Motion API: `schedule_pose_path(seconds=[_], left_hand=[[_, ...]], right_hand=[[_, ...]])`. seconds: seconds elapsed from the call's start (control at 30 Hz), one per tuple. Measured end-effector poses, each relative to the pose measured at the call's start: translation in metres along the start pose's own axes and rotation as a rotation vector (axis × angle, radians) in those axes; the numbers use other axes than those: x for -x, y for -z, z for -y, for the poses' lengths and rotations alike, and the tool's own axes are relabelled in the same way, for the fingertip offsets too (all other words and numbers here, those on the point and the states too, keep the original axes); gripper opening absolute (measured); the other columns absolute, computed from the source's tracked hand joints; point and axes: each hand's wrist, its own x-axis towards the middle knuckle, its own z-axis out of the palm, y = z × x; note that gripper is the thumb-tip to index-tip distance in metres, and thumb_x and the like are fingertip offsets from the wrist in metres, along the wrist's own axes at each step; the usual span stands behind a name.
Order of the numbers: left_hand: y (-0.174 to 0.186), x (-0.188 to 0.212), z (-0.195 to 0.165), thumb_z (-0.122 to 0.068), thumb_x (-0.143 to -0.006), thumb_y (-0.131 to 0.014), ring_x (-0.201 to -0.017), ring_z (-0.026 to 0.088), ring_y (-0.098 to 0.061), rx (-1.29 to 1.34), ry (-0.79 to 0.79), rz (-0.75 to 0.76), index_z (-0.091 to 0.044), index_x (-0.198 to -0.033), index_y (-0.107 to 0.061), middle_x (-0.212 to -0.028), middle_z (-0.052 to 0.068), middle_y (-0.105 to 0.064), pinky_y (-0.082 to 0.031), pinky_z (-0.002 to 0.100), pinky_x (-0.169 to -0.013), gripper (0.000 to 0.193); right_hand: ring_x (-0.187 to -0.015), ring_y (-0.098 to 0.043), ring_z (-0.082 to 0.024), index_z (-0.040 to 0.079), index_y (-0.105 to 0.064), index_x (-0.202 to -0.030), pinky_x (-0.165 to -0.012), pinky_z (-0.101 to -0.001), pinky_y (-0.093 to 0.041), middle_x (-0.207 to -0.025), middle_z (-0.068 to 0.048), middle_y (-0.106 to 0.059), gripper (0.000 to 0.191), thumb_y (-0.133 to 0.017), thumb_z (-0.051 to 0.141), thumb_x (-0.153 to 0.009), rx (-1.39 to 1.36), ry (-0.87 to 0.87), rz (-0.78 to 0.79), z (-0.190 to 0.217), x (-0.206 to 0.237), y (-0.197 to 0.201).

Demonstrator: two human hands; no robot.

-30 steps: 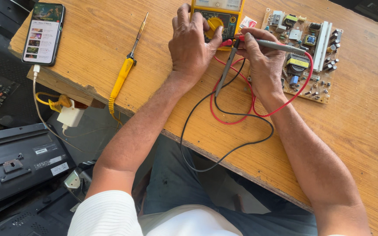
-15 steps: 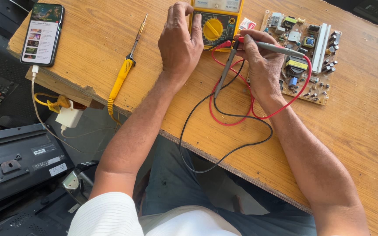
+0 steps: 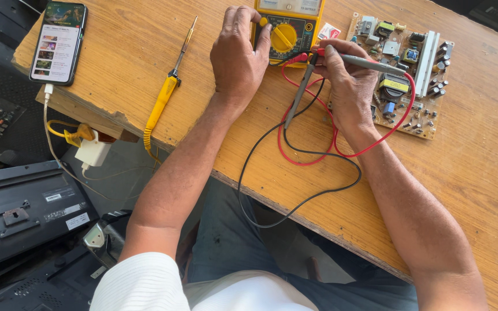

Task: The person uses a multimeter to test various points on a circuit board. They adjust the multimeter dial, place probes on different components, and flip the board to test the other side.

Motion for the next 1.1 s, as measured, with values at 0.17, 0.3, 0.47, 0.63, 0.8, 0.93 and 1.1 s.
schedule_pose_path(seconds=[0.17,0.3,0.47,0.63,0.8,0.93,1.1], left_hand=[[0.0002,-0.0008,-0.0007,-0.017,-0.099,-0.076,-0.088,0.025,-0.074,-0.011,-0.003,-0.010,-0.009,-0.106,-0.059,-0.106,0.006,-0.063,-0.060,0.038,-0.071,0.020],[0.0002,-0.0019,0.0001,-0.017,-0.099,-0.075,-0.088,0.024,-0.075,-0.006,-0.005,-0.005,-0.009,-0.106,-0.059,-0.107,0.006,-0.063,-0.061,0.037,-0.071,0.019],[-0.0005,-0.0025,0.0025,-0.016,-0.099,-0.075,-0.088,0.022,-0.075,-0.015,-0.024,-0.003,-0.009,-0.107,-0.059,-0.108,0.006,-0.063,-0.063,0.034,-0.071,0.019],[-0.0011,-0.0024,0.0037,-0.015,-0.099,-0.074,-0.088,0.020,-0.076,-0.023,-0.023,0.005,-0.009,-0.108,-0.060,-0.108,0.005,-0.063,-0.064,0.032,-0.071,0.018],[-0.0001,-0.0015,0.0042,-0.015,-0.100,-0.074,-0.089,0.020,-0.075,-0.024,-0.040,-0.003,-0.009,-0.108,-0.060,-0.108,0.005,-0.063,-0.064,0.032,-0.072,0.018],[0.0006,-0.0012,0.0041,-0.016,-0.099,-0.074,-0.090,0.022,-0.075,-0.020,-0.038,-0.012,-0.009,-0.108,-0.059,-0.108,0.005,-0.063,-0.063,0.034,-0.073,0.019],[0.0013,-0.0009,0.0037,-0.016,-0.100,-0.075,-0.089,0.023,-0.074,-0.013,-0.027,-0.004,-0.009,-0.107,-0.059,-0.107,0.006,-0.062,-0.062,0.036,-0.072,0.019]], right_hand=[[-0.096,-0.074,-0.013,0.000,-0.070,-0.118,-0.086,-0.0304,-0.066,-0.109,-0.010,-0.076,0.016,-0.066,0.011,-0.108,-0.005,0.005,0.017,0.0005,0.0004,0.0012],[-0.096,-0.074,-0.014,0.000,-0.070,-0.118,-0.086,-0.0304,-0.066,-0.109,-0.010,-0.076,0.015,-0.066,0.011,-0.108,-0.003,0.008,0.018,0.0001,0.0006,0.0009],[-0.096,-0.075,-0.014,0.000,-0.071,-0.118,-0.087,-0.0306,-0.066,-0.109,-0.011,-0.076,0.015,-0.065,0.010,-0.108,-0.004,0.005,0.017,-0.0007,-0.0016,-0.0004],[-0.096,-0.075,-0.014,0.000,-0.071,-0.118,-0.086,-0.0302,-0.066,-0.109,-0.011,-0.076,0.016,-0.065,0.010,-0.108,-0.005,0.006,0.018,-0.0019,-0.0018,-0.0008],[-0.096,-0.075,-0.014,0.000,-0.071,-0.118,-0.086,-0.0297,-0.066,-0.108,-0.011,-0.076,0.016,-0.065,0.010,-0.108,0.008,0.005,0.015,-0.0024,-0.0017,-0.0006],[-0.095,-0.075,-0.015,0.000,-0.071,-0.118,-0.086,-0.0299,-0.066,-0.108,-0.011,-0.076,0.016,-0.065,0.011,-0.108,0.014,0.003,0.014,-0.0026,-0.0016,-0.0006],[-0.095,-0.075,-0.014,-0.001,-0.071,-0.118,-0.086,-0.0301,-0.066,-0.108,-0.011,-0.076,0.016,-0.066,0.011,-0.108,0.005,-0.006,0.011,-0.0029,-0.0009,-0.0012]])
